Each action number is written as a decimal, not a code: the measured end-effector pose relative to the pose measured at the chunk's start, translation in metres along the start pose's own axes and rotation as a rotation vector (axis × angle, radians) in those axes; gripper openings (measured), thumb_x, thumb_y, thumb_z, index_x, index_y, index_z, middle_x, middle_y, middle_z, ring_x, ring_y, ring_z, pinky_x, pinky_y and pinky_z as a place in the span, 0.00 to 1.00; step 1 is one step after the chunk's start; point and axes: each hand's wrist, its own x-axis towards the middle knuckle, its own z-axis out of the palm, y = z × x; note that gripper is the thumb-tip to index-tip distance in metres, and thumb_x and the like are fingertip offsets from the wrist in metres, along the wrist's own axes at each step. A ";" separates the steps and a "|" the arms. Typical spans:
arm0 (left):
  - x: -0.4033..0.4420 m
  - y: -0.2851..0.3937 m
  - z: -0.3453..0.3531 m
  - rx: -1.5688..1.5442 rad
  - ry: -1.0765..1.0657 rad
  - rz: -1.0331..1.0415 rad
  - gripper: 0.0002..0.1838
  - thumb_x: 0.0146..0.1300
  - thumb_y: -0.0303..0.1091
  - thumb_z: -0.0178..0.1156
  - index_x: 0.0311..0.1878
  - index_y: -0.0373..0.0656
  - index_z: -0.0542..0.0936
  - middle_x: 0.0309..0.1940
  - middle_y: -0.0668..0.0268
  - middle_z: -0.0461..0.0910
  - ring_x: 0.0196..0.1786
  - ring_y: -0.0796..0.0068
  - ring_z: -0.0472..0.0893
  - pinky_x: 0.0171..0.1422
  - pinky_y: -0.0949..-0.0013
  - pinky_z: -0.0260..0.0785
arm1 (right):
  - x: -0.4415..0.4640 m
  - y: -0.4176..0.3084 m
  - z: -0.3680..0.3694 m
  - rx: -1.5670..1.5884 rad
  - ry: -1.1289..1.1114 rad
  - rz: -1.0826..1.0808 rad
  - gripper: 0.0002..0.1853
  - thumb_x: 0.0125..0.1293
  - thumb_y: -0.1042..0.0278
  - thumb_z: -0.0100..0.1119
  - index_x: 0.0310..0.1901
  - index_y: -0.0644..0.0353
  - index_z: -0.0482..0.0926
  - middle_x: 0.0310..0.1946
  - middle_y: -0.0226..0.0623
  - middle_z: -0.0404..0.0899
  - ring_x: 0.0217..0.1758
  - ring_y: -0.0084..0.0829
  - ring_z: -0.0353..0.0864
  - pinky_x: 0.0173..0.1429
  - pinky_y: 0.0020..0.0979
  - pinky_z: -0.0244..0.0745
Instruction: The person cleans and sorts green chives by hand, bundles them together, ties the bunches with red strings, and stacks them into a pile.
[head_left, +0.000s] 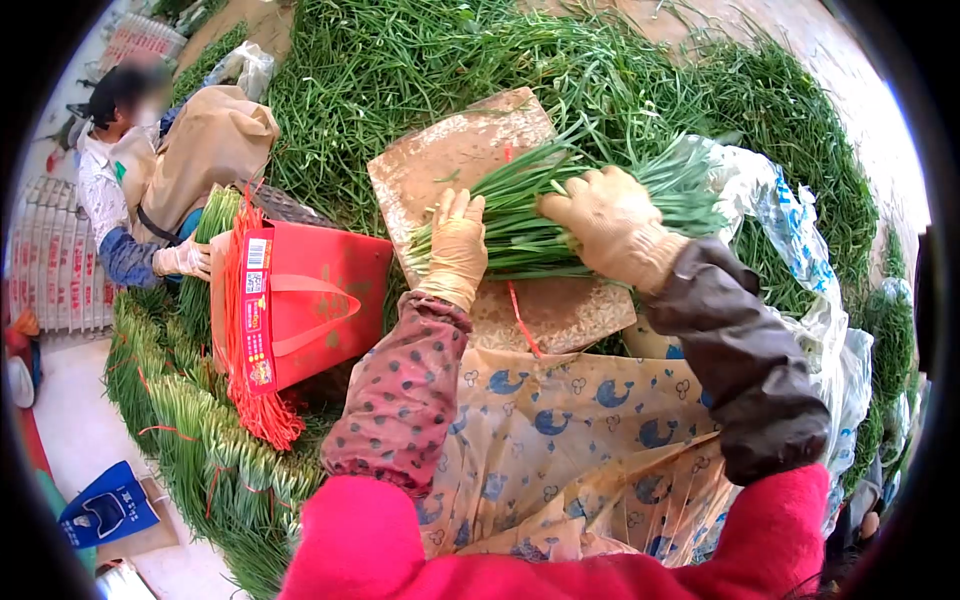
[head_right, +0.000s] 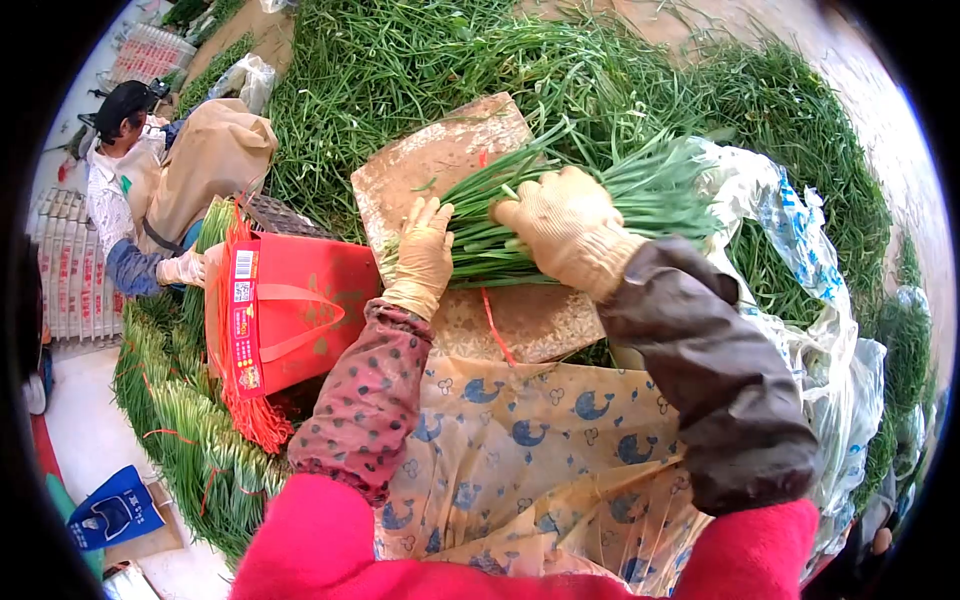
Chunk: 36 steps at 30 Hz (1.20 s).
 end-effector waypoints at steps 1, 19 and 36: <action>0.000 -0.001 0.005 -0.092 0.043 -0.054 0.23 0.54 0.23 0.60 0.56 0.40 0.76 0.58 0.50 0.73 0.64 0.47 0.68 0.69 0.54 0.60 | 0.008 0.000 0.012 -0.004 0.001 0.072 0.24 0.54 0.70 0.61 0.56 0.51 0.74 0.36 0.40 0.78 0.45 0.44 0.79 0.49 0.41 0.72; 0.005 0.007 0.002 -0.499 0.280 -0.315 0.09 0.58 0.28 0.64 0.43 0.42 0.83 0.39 0.63 0.83 0.46 0.64 0.79 0.56 0.67 0.68 | 0.054 0.031 0.057 0.364 -0.122 0.324 0.33 0.50 0.69 0.64 0.62 0.48 0.71 0.45 0.46 0.81 0.51 0.47 0.79 0.53 0.40 0.75; -0.139 -0.039 -0.179 -0.862 0.659 -1.475 0.41 0.60 0.27 0.62 0.74 0.44 0.51 0.63 0.57 0.68 0.65 0.63 0.67 0.62 0.49 0.63 | 0.031 0.027 0.050 0.209 0.010 0.240 0.31 0.54 0.70 0.61 0.63 0.51 0.68 0.43 0.46 0.81 0.48 0.46 0.81 0.50 0.41 0.76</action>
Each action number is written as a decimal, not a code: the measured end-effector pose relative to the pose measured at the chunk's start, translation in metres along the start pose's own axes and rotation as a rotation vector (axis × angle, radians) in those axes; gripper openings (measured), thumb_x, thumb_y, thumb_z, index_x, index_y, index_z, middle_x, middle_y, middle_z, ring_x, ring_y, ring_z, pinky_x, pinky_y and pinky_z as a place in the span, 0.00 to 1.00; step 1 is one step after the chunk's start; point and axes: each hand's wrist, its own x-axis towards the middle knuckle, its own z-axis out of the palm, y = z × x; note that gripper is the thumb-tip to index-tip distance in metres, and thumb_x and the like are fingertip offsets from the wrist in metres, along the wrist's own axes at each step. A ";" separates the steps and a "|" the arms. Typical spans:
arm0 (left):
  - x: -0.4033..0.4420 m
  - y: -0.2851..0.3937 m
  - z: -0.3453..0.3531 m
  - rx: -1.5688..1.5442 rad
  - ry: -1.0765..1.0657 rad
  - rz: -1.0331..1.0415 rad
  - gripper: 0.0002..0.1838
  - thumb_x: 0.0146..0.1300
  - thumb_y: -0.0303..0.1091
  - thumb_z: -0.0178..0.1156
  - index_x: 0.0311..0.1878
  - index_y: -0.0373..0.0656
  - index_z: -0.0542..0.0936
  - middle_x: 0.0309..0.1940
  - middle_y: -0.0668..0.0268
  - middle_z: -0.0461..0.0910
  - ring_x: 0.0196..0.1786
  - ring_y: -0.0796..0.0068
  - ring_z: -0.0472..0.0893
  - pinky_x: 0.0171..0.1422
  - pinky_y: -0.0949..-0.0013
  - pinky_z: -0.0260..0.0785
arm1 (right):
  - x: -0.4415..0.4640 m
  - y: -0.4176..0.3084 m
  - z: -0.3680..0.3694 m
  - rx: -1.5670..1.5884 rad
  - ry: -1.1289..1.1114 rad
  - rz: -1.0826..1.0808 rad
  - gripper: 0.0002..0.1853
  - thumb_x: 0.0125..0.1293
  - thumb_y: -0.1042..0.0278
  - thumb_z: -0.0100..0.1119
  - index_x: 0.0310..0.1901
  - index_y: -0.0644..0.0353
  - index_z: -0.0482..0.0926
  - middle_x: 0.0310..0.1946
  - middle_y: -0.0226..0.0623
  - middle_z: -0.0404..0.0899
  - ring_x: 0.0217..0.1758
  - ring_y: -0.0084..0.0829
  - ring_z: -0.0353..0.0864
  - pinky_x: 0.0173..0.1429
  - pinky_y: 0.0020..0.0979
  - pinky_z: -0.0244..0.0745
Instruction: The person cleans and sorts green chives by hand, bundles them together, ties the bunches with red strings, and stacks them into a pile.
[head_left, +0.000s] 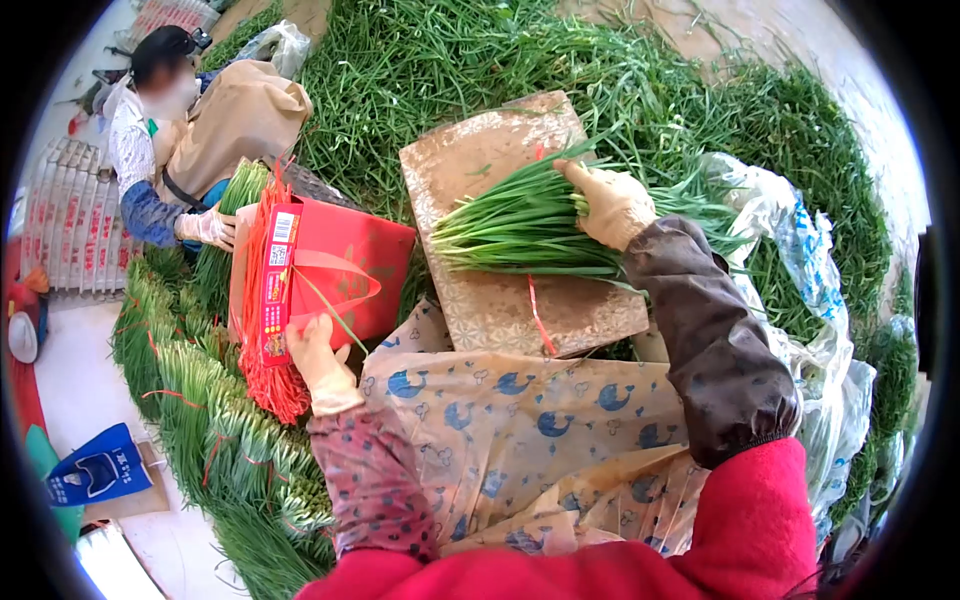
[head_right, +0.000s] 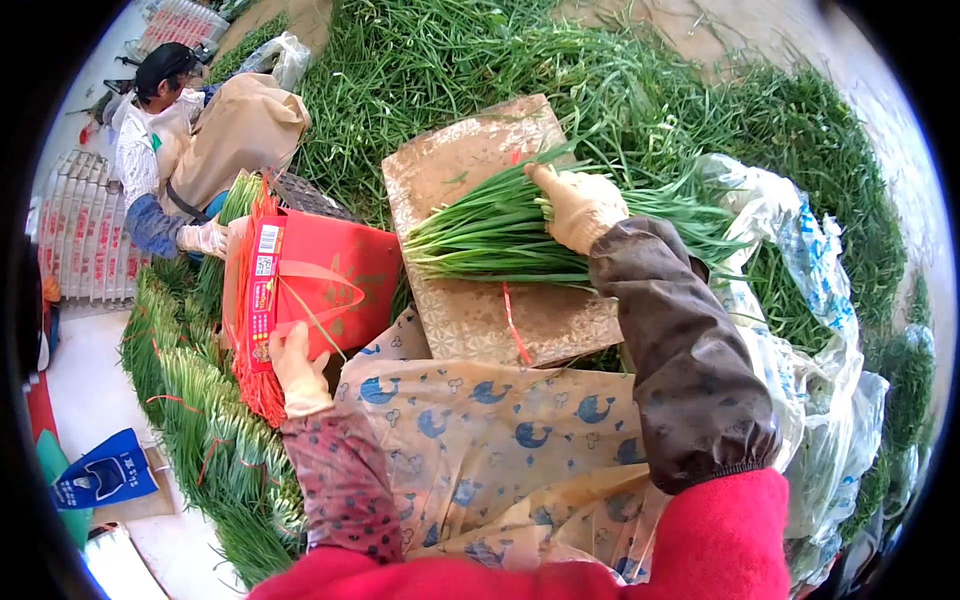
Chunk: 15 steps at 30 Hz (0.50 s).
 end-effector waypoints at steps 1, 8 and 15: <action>0.002 -0.015 -0.009 0.000 0.007 0.181 0.44 0.59 0.26 0.63 0.74 0.43 0.49 0.64 0.57 0.66 0.66 0.61 0.66 0.63 0.49 0.62 | -0.006 0.002 -0.014 0.016 0.026 0.018 0.32 0.54 0.70 0.61 0.63 0.49 0.68 0.42 0.46 0.81 0.48 0.46 0.80 0.50 0.41 0.76; -0.055 0.004 0.014 0.327 -0.522 0.608 0.41 0.54 0.28 0.70 0.69 0.31 0.61 0.68 0.52 0.64 0.71 0.63 0.62 0.74 0.63 0.54 | -0.075 0.014 -0.161 -0.095 0.402 -0.027 0.25 0.53 0.72 0.60 0.55 0.45 0.75 0.37 0.42 0.81 0.43 0.47 0.81 0.46 0.41 0.77; -0.174 0.100 0.060 -0.123 -1.451 0.443 0.59 0.36 0.30 0.78 0.73 0.37 0.54 0.70 0.54 0.59 0.71 0.61 0.60 0.74 0.63 0.53 | -0.155 -0.085 -0.268 0.441 0.348 -0.247 0.19 0.52 0.81 0.60 0.48 0.60 0.81 0.43 0.36 0.84 0.47 0.27 0.82 0.55 0.28 0.78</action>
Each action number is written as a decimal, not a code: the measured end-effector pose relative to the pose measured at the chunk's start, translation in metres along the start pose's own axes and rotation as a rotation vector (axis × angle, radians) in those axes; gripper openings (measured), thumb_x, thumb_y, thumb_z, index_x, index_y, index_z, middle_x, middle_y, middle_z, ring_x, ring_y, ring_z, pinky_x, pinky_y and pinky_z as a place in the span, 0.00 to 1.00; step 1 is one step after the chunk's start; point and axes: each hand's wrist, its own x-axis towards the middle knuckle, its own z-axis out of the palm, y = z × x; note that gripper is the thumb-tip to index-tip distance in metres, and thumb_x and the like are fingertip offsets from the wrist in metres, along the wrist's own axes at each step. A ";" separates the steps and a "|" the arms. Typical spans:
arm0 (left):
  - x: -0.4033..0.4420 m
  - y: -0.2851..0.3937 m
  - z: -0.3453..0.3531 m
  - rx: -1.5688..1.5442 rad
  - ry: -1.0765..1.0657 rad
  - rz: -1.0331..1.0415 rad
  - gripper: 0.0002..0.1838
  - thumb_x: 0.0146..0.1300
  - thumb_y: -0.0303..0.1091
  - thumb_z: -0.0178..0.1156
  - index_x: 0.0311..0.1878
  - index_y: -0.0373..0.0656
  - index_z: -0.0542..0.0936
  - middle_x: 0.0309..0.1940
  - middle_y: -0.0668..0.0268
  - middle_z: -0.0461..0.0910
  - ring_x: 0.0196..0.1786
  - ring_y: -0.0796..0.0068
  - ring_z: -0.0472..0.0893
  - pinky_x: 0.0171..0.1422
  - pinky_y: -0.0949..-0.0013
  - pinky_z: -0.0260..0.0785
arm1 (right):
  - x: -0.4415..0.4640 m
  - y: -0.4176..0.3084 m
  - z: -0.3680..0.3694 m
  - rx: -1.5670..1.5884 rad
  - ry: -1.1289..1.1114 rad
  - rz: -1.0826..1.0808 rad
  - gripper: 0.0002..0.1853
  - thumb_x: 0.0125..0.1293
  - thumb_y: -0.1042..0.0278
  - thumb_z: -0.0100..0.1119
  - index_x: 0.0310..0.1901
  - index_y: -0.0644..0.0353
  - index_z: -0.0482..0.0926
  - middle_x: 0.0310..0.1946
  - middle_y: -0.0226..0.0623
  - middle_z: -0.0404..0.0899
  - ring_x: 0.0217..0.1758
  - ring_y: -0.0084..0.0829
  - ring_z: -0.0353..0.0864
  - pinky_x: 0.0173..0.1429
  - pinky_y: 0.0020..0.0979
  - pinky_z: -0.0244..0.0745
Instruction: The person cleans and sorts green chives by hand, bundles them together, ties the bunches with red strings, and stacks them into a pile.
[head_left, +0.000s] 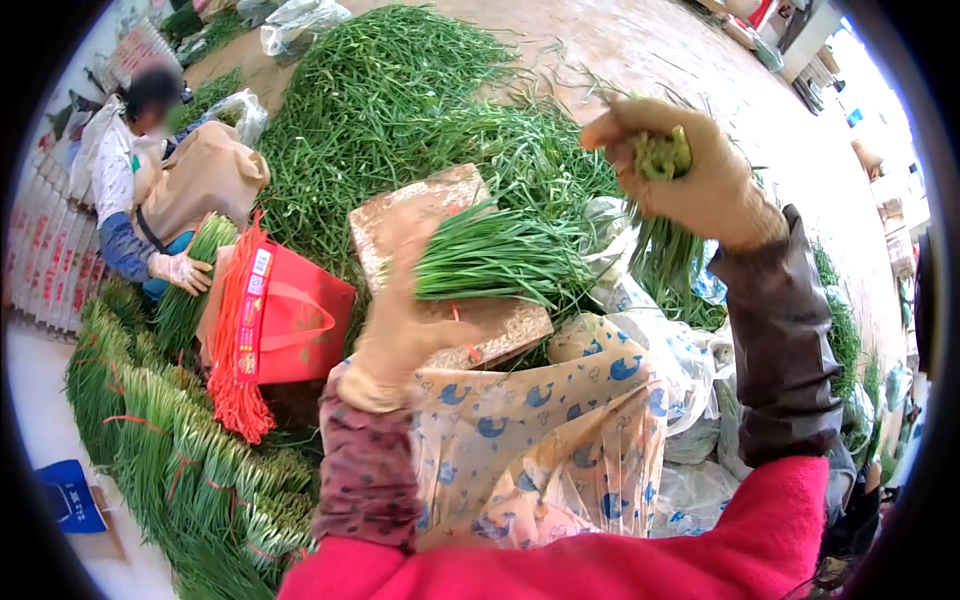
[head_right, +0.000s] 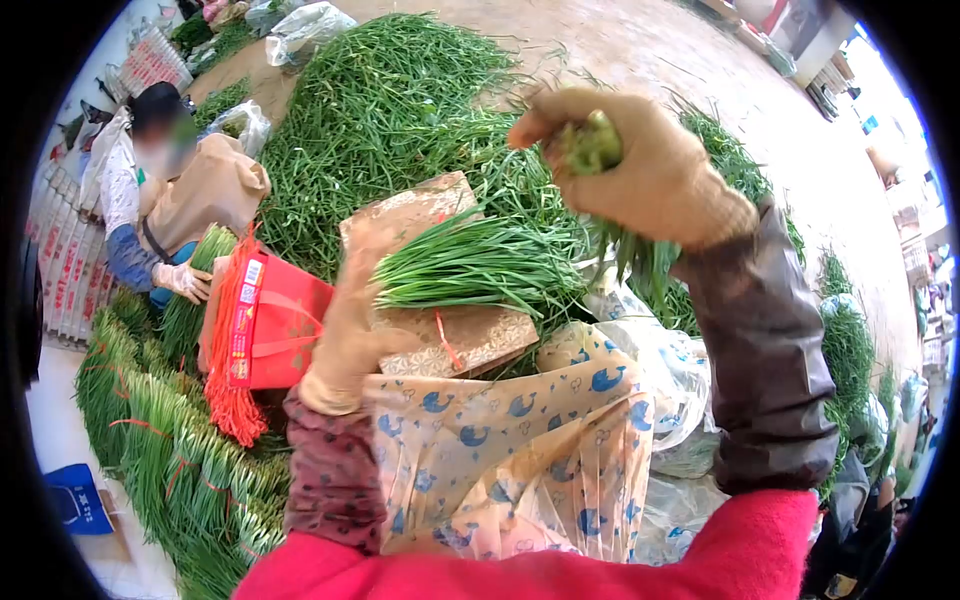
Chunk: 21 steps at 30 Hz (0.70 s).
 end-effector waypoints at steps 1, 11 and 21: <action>0.001 0.000 0.018 0.106 -0.019 0.110 0.65 0.32 0.32 0.80 0.74 0.37 0.49 0.70 0.53 0.57 0.71 0.61 0.60 0.75 0.63 0.51 | -0.006 -0.012 0.009 0.035 -0.016 -0.070 0.20 0.52 0.81 0.60 0.48 0.60 0.81 0.42 0.36 0.84 0.47 0.26 0.82 0.55 0.28 0.78; -0.028 -0.066 0.078 -0.204 0.166 0.087 0.55 0.36 0.27 0.78 0.70 0.43 0.56 0.57 0.63 0.72 0.55 0.69 0.75 0.59 0.66 0.71 | -0.042 -0.024 0.153 0.965 0.233 0.549 0.14 0.55 0.79 0.64 0.45 0.62 0.77 0.40 0.31 0.79 0.42 0.22 0.78 0.49 0.24 0.73; -0.097 -0.099 0.031 -0.820 0.007 -0.363 0.30 0.45 0.29 0.67 0.55 0.40 0.72 0.41 0.59 0.79 0.37 0.67 0.80 0.44 0.64 0.76 | -0.023 0.081 0.141 0.887 0.286 0.717 0.17 0.72 0.62 0.52 0.55 0.64 0.75 0.42 0.39 0.83 0.35 0.27 0.83 0.42 0.30 0.81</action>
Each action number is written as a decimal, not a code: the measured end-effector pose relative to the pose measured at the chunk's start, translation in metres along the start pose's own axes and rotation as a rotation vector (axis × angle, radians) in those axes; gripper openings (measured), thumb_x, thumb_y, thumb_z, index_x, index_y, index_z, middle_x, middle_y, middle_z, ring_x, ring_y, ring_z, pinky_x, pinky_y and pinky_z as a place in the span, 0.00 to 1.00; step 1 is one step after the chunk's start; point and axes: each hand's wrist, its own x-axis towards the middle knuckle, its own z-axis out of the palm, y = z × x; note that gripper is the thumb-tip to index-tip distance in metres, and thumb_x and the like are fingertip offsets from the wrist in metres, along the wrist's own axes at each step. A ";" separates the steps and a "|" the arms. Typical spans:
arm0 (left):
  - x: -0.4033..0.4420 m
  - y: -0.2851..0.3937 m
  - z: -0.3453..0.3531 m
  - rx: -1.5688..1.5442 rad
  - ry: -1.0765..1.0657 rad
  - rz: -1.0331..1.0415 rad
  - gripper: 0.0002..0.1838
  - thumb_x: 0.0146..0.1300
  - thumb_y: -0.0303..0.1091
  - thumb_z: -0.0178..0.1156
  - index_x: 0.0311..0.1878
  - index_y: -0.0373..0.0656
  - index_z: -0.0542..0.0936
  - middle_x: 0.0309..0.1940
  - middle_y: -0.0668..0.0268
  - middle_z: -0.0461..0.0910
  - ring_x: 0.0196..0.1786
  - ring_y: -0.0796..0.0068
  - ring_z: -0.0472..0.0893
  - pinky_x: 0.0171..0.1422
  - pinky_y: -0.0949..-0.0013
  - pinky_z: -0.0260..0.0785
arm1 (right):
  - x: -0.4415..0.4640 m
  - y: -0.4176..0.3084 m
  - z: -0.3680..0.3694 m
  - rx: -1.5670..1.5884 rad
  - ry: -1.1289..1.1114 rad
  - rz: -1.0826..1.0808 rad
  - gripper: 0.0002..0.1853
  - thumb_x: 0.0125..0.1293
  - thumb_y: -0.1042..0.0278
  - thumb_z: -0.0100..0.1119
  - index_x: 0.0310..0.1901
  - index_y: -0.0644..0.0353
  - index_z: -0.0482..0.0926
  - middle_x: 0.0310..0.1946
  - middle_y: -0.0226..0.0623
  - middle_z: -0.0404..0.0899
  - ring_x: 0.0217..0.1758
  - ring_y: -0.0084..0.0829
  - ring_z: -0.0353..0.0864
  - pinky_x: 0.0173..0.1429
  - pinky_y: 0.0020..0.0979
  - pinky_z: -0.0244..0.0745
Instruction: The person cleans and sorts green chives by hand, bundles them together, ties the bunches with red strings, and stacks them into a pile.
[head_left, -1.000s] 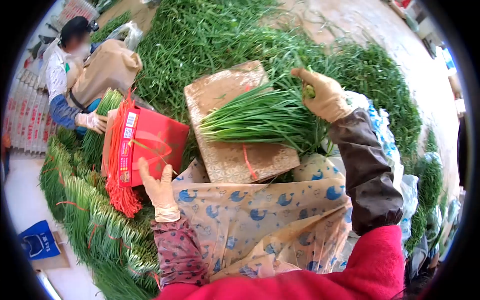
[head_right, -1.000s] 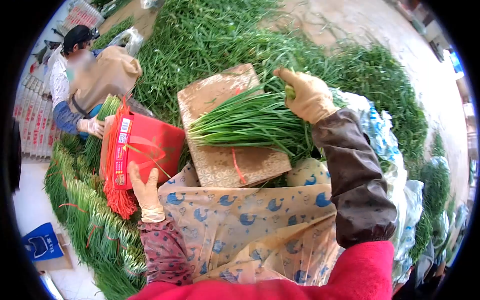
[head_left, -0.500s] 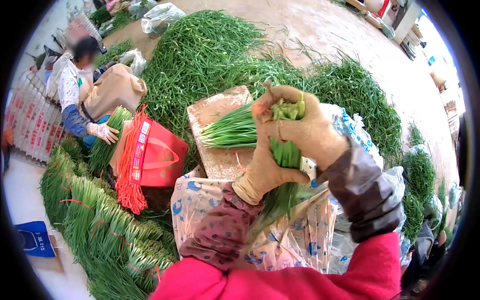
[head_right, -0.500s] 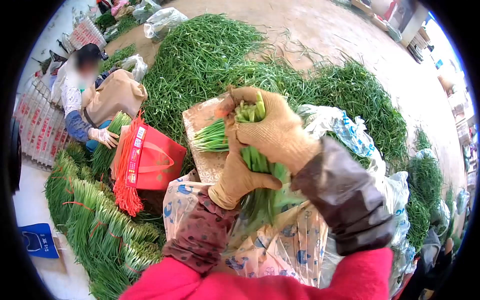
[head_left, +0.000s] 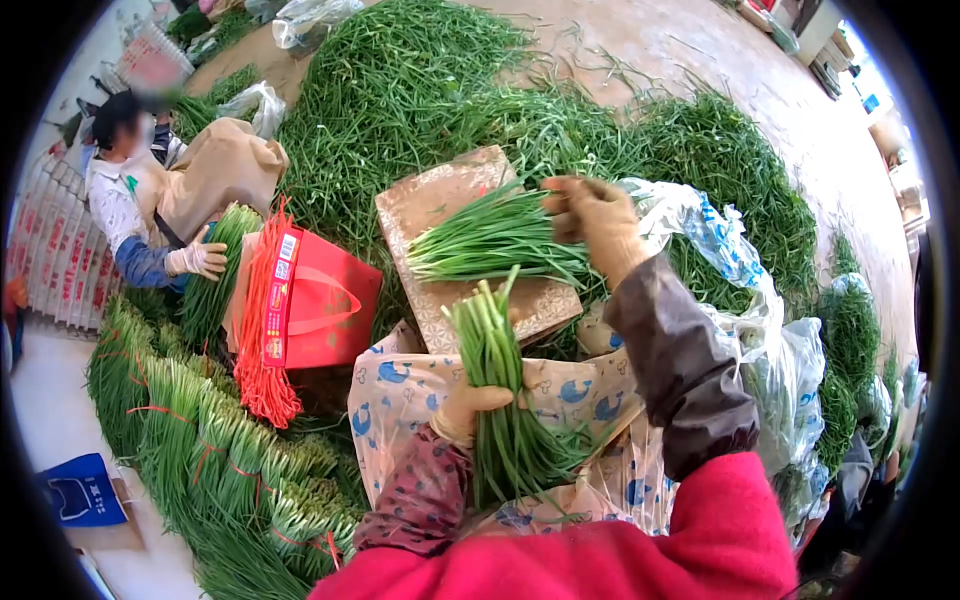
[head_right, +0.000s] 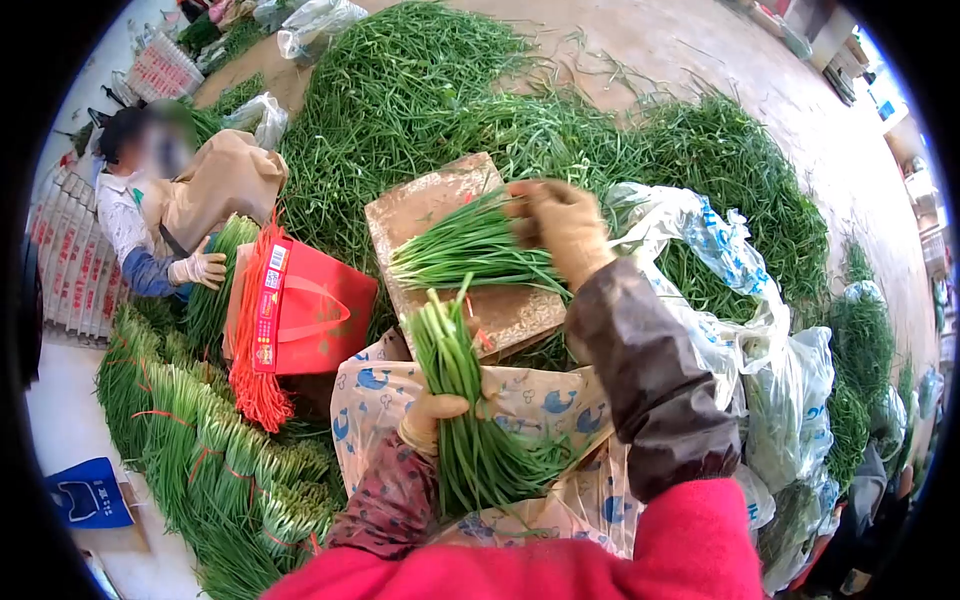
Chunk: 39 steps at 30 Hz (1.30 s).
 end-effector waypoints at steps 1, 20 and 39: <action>-0.006 0.000 0.005 -0.091 0.071 0.025 0.37 0.45 0.30 0.67 0.62 0.41 0.67 0.42 0.58 0.78 0.37 0.68 0.79 0.44 0.65 0.76 | 0.021 0.009 -0.021 -0.247 0.107 0.082 0.16 0.72 0.64 0.52 0.57 0.61 0.75 0.42 0.39 0.83 0.39 0.30 0.83 0.45 0.32 0.81; 0.029 -0.010 -0.042 -0.220 0.179 -0.081 0.29 0.47 0.33 0.65 0.56 0.36 0.72 0.41 0.57 0.77 0.40 0.67 0.79 0.42 0.67 0.76 | 0.135 0.093 -0.086 -1.239 0.341 0.009 0.13 0.69 0.62 0.51 0.50 0.57 0.78 0.45 0.42 0.81 0.49 0.40 0.81 0.54 0.41 0.77; 0.063 -0.019 0.003 -0.623 0.301 0.247 0.22 0.60 0.39 0.69 0.54 0.43 0.74 0.48 0.66 0.79 0.51 0.69 0.79 0.60 0.60 0.73 | -0.082 -0.023 0.045 -1.400 -0.659 0.140 0.51 0.46 0.63 0.68 0.72 0.53 0.52 0.47 0.55 0.78 0.50 0.51 0.80 0.52 0.41 0.76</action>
